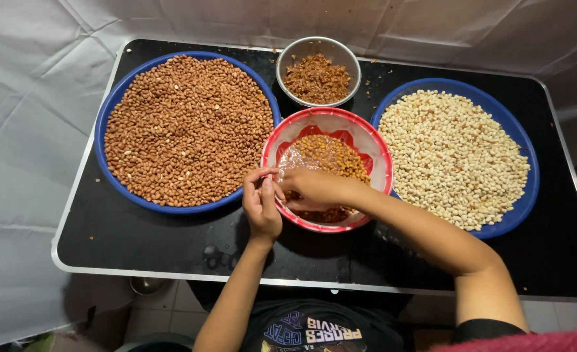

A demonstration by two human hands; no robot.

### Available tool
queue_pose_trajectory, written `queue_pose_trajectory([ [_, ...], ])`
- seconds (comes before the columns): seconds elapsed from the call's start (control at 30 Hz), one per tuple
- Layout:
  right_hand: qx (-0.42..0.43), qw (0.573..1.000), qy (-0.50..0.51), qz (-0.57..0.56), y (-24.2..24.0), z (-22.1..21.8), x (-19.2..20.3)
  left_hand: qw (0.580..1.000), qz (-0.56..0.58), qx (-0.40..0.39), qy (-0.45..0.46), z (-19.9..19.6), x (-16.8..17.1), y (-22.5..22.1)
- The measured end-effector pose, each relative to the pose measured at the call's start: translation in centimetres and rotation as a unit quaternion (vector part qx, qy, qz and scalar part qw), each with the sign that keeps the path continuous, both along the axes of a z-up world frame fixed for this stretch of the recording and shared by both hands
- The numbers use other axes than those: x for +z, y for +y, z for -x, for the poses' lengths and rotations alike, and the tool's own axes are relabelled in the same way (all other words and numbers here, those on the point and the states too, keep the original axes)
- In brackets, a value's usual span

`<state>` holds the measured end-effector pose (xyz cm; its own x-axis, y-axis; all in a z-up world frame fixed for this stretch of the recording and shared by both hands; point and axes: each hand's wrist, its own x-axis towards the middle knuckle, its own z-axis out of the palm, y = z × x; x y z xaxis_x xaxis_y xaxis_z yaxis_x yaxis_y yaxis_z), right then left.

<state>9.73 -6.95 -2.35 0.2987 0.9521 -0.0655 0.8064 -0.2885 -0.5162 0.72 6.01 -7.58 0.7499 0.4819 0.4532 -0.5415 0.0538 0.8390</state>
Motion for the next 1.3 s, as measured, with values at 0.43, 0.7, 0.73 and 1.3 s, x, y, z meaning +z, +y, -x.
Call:
queue_pose_trajectory([
  [0.43, -0.065, 0.970, -0.118, 0.201, -7.7, -2.9, -0.4, 1.000, 0.009, -0.002, -0.001, 0.0, -0.3, -0.2],
  [0.7, -0.220, 0.957, -0.131, 0.138, -3.5, -6.3, 1.9, 1.000, 0.002, -0.001, -0.005, 0.1, -0.1, -0.1],
  [0.73, -0.220, 0.957, -0.131, 0.138, -2.7, -5.8, 1.8, 1.000, 0.002, 0.000, -0.005, 0.2, 0.1, -0.2],
  [1.3, -0.081, 0.983, 0.049, 0.155, -1.2, 0.6, 2.4, 1.000, 0.013, -0.009, -0.003, -0.1, -0.4, -0.1],
])
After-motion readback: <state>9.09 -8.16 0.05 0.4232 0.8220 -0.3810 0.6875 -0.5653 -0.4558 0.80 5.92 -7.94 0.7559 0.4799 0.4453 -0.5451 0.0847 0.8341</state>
